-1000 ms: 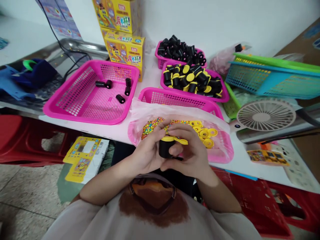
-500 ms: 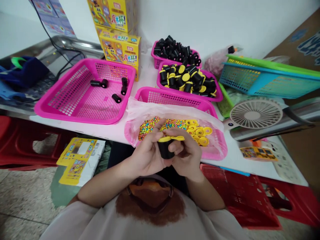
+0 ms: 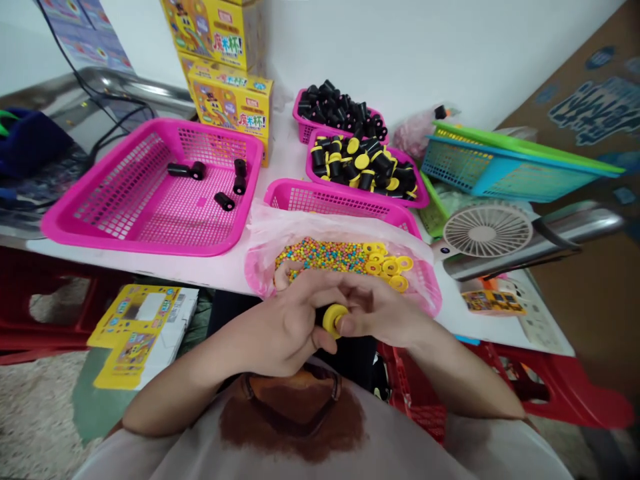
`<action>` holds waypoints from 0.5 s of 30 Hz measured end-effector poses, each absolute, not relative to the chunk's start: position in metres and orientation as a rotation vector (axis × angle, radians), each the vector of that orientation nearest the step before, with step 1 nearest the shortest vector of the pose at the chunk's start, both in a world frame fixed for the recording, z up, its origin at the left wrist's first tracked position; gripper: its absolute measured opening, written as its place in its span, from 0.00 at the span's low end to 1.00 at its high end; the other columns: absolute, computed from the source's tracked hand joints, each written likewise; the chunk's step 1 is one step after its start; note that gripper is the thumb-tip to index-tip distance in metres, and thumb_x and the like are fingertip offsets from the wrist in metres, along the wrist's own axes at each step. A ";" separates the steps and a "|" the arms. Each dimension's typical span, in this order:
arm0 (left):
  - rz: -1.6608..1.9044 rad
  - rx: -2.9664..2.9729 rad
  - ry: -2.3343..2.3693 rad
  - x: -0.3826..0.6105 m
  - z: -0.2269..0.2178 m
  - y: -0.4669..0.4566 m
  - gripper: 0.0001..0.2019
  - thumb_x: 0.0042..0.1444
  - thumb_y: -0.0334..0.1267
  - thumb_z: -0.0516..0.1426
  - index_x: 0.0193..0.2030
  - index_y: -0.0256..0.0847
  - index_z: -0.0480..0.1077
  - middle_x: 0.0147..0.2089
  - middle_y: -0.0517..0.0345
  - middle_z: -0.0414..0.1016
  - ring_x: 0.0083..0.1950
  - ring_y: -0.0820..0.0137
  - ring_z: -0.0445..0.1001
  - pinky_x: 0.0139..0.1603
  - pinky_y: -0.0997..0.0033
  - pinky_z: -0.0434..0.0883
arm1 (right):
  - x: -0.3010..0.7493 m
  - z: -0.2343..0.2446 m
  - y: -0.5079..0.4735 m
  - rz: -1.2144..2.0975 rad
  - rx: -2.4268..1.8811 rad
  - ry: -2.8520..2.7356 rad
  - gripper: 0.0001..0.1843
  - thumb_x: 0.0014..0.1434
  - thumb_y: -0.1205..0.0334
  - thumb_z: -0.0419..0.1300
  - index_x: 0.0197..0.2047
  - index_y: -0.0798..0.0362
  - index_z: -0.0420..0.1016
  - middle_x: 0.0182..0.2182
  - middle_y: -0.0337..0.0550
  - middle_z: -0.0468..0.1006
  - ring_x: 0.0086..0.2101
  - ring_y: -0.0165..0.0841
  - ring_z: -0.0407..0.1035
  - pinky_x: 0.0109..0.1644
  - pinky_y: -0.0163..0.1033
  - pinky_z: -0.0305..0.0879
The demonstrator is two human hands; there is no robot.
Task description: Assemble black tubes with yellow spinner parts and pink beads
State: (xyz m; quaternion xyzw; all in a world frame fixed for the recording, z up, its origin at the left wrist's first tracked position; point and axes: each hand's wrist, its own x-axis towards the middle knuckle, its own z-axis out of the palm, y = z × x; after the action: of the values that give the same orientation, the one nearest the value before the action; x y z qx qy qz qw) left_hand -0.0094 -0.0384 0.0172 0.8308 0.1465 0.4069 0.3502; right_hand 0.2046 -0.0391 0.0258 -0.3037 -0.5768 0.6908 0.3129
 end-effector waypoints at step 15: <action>1.214 2.462 0.596 0.003 -0.007 -0.057 0.28 0.68 0.38 0.60 0.70 0.49 0.54 0.65 0.39 0.60 0.67 0.49 0.66 0.64 0.42 0.72 | 0.287 0.128 0.116 0.333 -1.501 -1.681 0.32 0.52 0.49 0.70 0.55 0.62 0.82 0.50 0.46 0.86 0.51 0.46 0.80 0.53 0.44 0.71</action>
State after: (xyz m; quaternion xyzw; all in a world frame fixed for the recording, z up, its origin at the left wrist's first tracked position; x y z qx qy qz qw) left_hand 0.0028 -0.0570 -0.0068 0.8643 0.2092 0.4262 0.1658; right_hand 0.2868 0.1158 0.1283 -0.5985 -0.6702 0.1328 0.4184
